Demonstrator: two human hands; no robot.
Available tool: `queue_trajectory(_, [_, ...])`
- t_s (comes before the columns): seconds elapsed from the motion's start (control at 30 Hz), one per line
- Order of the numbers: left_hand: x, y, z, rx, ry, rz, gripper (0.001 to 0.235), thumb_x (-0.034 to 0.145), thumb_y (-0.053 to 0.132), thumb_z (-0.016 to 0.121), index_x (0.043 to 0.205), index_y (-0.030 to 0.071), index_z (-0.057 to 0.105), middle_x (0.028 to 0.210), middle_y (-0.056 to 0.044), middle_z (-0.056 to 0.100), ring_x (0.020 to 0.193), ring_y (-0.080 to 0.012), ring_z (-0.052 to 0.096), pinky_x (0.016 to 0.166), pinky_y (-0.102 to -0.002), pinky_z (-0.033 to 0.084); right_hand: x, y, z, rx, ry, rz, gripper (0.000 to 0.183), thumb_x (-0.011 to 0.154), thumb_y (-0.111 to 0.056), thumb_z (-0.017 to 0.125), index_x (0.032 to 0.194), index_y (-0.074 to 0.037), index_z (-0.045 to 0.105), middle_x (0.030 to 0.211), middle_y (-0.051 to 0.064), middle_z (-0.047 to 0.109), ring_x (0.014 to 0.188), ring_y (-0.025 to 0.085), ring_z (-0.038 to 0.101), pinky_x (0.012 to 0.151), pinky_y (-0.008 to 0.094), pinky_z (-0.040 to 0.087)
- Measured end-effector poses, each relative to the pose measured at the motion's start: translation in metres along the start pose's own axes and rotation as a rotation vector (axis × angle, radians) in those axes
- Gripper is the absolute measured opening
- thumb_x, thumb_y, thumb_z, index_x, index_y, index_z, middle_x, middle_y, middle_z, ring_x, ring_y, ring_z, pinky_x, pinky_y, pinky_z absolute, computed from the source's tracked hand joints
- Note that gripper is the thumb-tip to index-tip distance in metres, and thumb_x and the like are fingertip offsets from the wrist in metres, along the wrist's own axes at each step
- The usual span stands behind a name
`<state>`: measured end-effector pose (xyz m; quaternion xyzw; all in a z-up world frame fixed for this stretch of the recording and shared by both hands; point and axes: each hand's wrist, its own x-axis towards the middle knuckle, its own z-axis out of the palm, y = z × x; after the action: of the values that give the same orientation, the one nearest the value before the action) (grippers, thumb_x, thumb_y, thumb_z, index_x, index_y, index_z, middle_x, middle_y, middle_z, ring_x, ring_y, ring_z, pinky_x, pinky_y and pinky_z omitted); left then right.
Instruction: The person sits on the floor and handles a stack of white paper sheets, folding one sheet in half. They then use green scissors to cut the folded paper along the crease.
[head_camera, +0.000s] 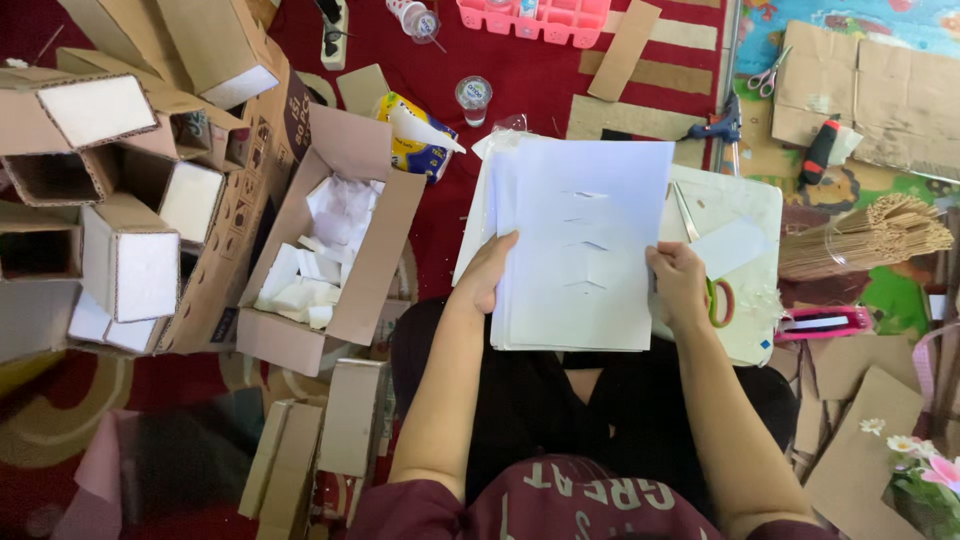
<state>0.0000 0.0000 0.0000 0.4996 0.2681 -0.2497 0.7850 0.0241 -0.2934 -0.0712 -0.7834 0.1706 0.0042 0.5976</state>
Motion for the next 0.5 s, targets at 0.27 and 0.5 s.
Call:
queue_trajectory(0.27, [0.016, -0.012, -0.007, -0.014, -0.013, 0.081, 0.074, 0.088, 0.040, 0.062, 0.145, 0.009, 0.026, 0.129, -0.025, 0.045, 0.114, -0.0352, 0.049, 0.085, -0.054, 0.048, -0.029, -0.035, -0.050, -0.139, 0.130, -0.133, 0.025, 0.096, -0.017, 0.057, 0.119, -0.007, 0.055, 0.086, 0.007, 0.061, 0.077, 0.015, 0.056, 0.067, 0.029, 0.045])
queue_trajectory(0.5, [-0.017, 0.012, 0.012, -0.001, 0.004, 0.011, 0.068, 0.078, 0.030, 0.058, 0.140, 0.012, 0.035, 0.130, -0.010, 0.052, 0.115, -0.0222, 0.052, 0.097, -0.037, 0.044, 0.000, -0.003, -0.075, 0.500, 0.085, 0.066, 0.025, 0.084, -0.003, 0.062, 0.106, -0.011, 0.055, 0.087, 0.004, 0.067, 0.072, 0.009, 0.063, 0.071, 0.024, 0.055])
